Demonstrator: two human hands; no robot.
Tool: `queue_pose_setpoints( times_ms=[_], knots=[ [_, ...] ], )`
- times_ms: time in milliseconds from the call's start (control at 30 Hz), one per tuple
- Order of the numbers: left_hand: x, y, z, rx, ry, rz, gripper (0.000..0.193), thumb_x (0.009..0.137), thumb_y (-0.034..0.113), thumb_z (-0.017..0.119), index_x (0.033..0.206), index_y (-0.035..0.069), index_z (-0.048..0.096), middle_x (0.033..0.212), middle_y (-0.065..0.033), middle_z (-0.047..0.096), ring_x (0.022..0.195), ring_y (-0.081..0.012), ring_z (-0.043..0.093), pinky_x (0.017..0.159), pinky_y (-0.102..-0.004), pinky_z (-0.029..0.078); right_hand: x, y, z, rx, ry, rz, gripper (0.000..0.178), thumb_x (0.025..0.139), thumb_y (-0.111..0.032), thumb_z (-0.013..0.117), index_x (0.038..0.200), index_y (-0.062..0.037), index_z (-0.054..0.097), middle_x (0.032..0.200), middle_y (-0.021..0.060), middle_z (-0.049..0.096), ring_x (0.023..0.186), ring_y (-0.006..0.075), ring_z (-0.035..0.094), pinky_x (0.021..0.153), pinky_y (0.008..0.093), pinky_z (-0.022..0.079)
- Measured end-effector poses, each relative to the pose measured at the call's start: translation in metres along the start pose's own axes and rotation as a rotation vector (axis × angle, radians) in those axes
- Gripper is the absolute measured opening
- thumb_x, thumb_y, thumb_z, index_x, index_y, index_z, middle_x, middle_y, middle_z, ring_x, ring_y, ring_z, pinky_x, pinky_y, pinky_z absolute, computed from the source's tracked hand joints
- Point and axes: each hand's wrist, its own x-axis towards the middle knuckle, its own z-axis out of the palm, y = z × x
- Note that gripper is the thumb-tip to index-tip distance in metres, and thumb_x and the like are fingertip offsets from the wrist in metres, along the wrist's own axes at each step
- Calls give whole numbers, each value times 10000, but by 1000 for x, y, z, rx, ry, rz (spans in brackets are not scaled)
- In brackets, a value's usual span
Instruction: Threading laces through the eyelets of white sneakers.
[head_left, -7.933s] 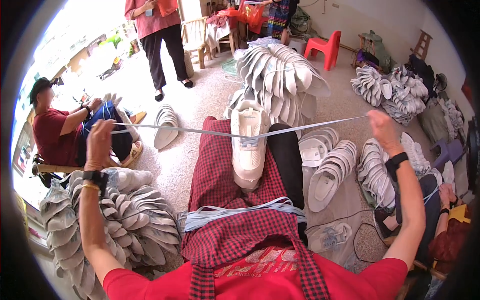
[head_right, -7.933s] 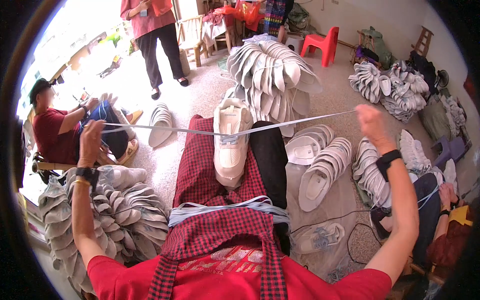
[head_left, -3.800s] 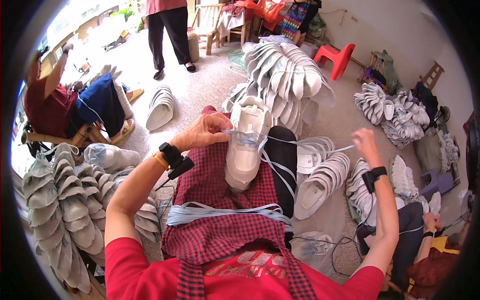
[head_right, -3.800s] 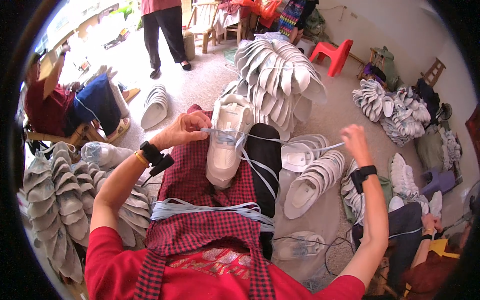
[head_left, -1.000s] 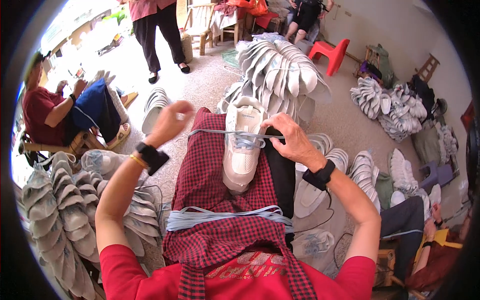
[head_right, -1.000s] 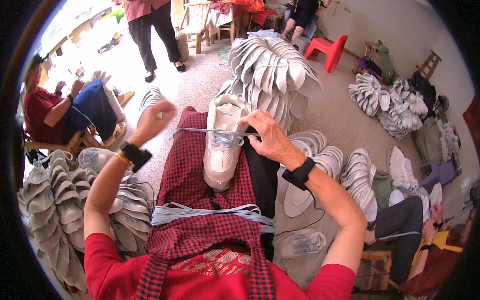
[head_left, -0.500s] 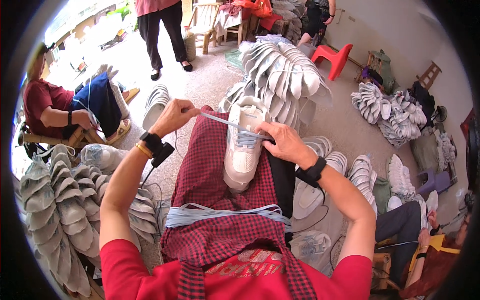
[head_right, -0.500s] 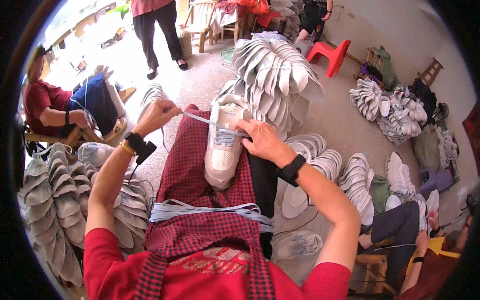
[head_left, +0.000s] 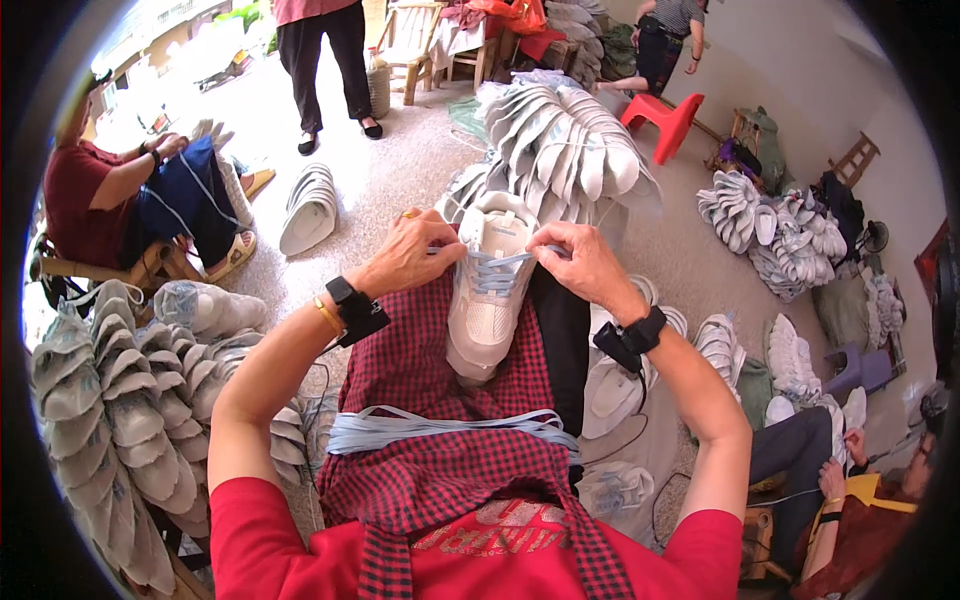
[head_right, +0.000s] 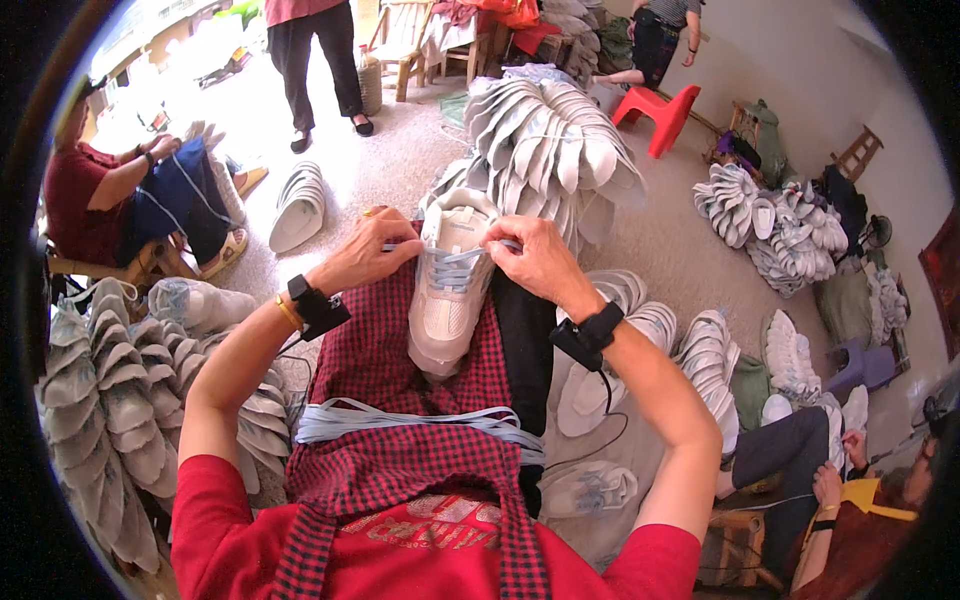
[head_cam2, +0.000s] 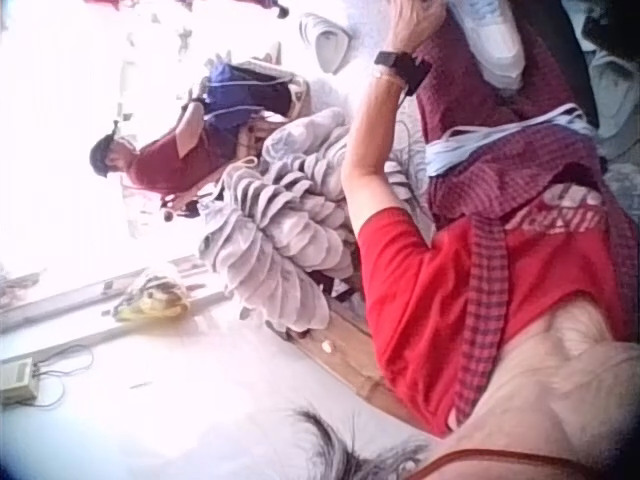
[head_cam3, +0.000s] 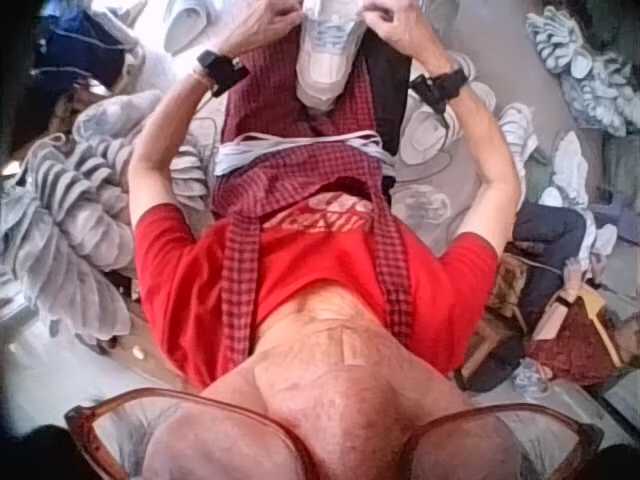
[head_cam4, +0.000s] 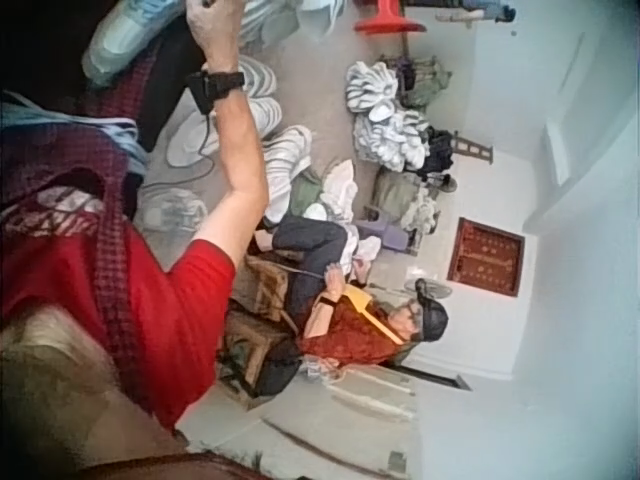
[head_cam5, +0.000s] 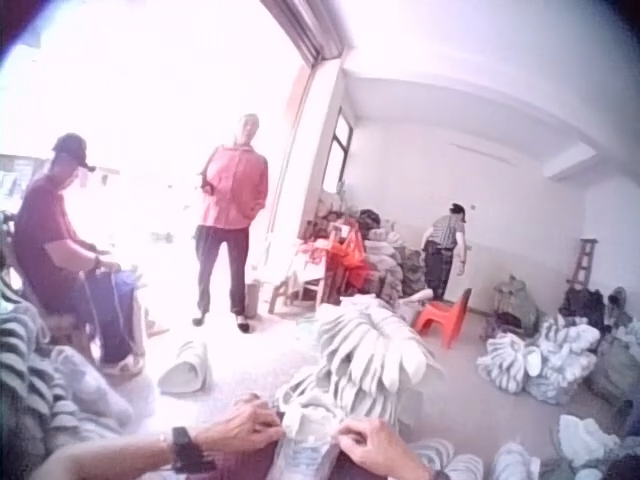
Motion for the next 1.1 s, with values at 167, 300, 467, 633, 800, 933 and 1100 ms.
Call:
queue_pose_setpoints(
  times_ms=[167, 300, 467, 633, 800, 933, 1100],
  knots=[
    [12, 0, -3, -153, -71, -27, 177, 826, 175, 669, 808, 1, 698, 828, -134, 634, 811, -266, 599, 778, -365, 467, -14, 27, -1, 5, 81, 73, 174, 799, -89, 563, 879, -19, 701, 566, 75, 518, 506, 117, 484, 518, 310, 402],
    [6, -7, -6, -211, -109, -54, 199, 829, 162, 661, 780, -31, 675, 790, -116, 607, 766, -226, 579, 720, -339, 475, -13, 24, 1, -6, 62, 70, 174, 796, -90, 569, 885, -21, 702, 543, 58, 476, 509, 100, 472, 518, 304, 399],
    [8, 2, -9, -190, -136, -151, 199, 837, 157, 658, 785, -34, 682, 791, -112, 614, 738, -222, 584, 691, -344, 478, -13, 26, -1, -10, 47, 64, 159, 788, -84, 584, 882, -20, 695, 509, 37, 436, 485, 98, 441, 508, 306, 392],
    [6, -1, -7, -230, -154, -197, 205, 836, 167, 669, 810, -35, 695, 796, -115, 634, 718, -215, 603, 684, -341, 485, -13, 26, 0, -20, 41, 64, 154, 789, -94, 593, 878, -16, 691, 505, 30, 439, 479, 99, 437, 508, 310, 392],
    [5, -2, -8, -258, -149, -162, 221, 847, 180, 661, 840, -39, 694, 799, -120, 656, 719, -201, 612, 677, -332, 487, -14, 24, -1, -21, 29, 80, 155, 800, -119, 613, 885, -18, 693, 513, 34, 451, 482, 106, 444, 512, 317, 398],
    [7, 4, -13, -266, -157, -251, 236, 862, 194, 643, 893, -36, 691, 795, -115, 664, 698, -196, 611, 658, -330, 485, -17, 14, -5, -64, 13, 86, 163, 807, -152, 649, 890, -18, 691, 549, 74, 509, 509, 136, 509, 535, 328, 429],
    [8, 11, -15, -168, -234, -189, 211, 870, 201, 650, 831, -4, 617, 663, -72, 537, 628, -138, 503, 561, -318, 409, -20, 7, -12, -173, -28, -26, 164, 813, -166, 679, 902, -28, 680, 649, 137, 604, 590, 238, 617, 578, 358, 477]
  ],
)
